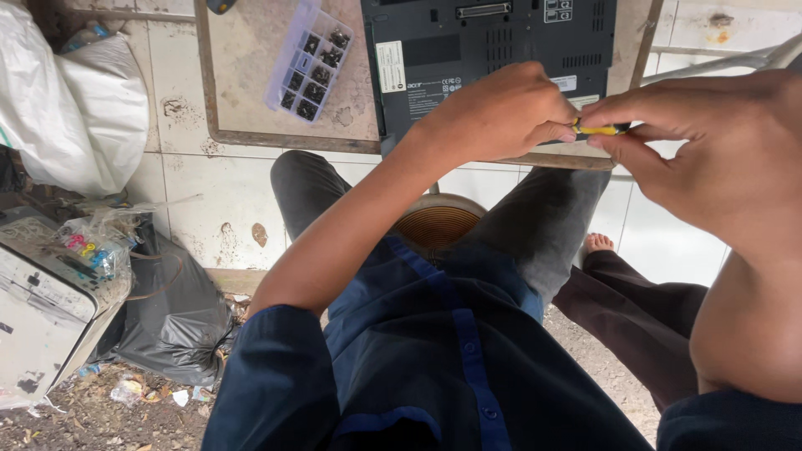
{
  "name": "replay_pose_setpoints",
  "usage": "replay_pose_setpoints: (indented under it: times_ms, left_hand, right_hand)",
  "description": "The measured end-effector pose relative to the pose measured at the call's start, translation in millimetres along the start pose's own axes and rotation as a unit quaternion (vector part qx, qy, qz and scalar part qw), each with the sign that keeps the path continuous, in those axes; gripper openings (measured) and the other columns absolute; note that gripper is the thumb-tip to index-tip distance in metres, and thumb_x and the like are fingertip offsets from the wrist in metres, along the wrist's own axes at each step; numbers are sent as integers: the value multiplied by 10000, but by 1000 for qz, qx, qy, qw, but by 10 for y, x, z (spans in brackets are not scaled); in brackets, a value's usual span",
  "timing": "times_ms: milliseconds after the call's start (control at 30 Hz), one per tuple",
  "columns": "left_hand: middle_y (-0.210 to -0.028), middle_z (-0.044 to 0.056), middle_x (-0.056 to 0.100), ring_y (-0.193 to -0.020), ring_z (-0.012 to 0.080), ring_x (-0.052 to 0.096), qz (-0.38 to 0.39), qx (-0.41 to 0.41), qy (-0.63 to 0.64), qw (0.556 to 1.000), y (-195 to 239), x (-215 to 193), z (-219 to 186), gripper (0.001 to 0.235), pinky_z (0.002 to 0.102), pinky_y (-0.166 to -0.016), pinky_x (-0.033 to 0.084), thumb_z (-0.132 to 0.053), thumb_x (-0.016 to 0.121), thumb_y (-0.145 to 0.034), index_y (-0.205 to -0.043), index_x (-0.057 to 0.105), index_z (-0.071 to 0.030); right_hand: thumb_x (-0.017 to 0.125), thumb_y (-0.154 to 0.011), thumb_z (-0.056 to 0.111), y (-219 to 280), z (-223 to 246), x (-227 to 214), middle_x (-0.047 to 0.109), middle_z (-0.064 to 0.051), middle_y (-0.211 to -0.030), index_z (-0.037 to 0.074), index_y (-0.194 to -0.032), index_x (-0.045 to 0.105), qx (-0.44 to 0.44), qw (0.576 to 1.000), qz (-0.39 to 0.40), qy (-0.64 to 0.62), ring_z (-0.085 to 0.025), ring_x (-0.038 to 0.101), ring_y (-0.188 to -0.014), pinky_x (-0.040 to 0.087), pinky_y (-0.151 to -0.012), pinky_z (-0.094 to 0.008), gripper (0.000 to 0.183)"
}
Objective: The person uses a screwdriver to remove screws from the back of a black electronic device, likely a monitor or laptop, placed on a table. They place the screws into a small plastic organizer and continue unscrewing various parts of the device's casing.
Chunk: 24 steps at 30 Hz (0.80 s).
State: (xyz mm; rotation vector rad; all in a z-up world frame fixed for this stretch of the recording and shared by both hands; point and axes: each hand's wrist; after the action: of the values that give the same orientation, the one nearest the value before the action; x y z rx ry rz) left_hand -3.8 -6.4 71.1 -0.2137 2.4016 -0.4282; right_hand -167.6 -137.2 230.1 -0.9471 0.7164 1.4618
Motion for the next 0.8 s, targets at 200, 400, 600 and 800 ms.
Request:
replay_pose_setpoints:
  times_ms: [200, 400, 600, 800]
  left_hand:
    - [-588, 28, 546, -534, 185, 562, -234, 64, -31, 970, 71, 248, -58, 234, 347, -521, 410, -225, 677, -1049, -865, 704, -83]
    - [-514, 87, 478, -438, 214, 433, -67, 38, 74, 994, 53, 40, 34, 256, 348, -516, 287, -205, 689, -1065, -873, 797, -76]
    - [-607, 61, 482, -513, 180, 428, -121, 48, 69, 989, 8, 77, 22, 263, 355, -550, 283, -167, 669, -1081, -846, 693, -51]
    - [-524, 49, 487, -434, 129, 338, -55, 9, 103, 993, -32, 85, 23, 182, 321, -479, 231, -144, 716, -1063, -999, 833, -20]
  right_hand:
    - [1072, -1224, 58, 47, -237, 220, 727, -69, -836, -31, -1168, 840, 23, 987, -75, 138, -228, 698, -799, 503, -782, -371, 254]
    - [930, -1029, 154, -25, -167, 19, 799, 3, -905, 73, -1239, 777, 16, 992, 48, 120, -188, 775, -863, 544, -835, -363, 272]
    - [771, -1106, 54, -54, -293, -29, 707, 13, -771, 76, -1182, 803, 43, 983, 41, 175, -204, 682, -692, 526, -761, -383, 85]
    - [655, -1104, 171, -69, -384, -2, 534, -90, -573, 96, -807, 620, 71, 936, 130, 319, -351, 606, -625, 494, -655, -451, 309]
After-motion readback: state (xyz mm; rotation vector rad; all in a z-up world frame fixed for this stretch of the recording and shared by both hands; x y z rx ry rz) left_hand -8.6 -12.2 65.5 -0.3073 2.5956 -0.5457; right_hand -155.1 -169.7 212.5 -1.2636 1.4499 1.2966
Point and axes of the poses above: each hand's wrist, its own y-axis away from the middle knuckle, its own x-axis out of the palm, z = x × y
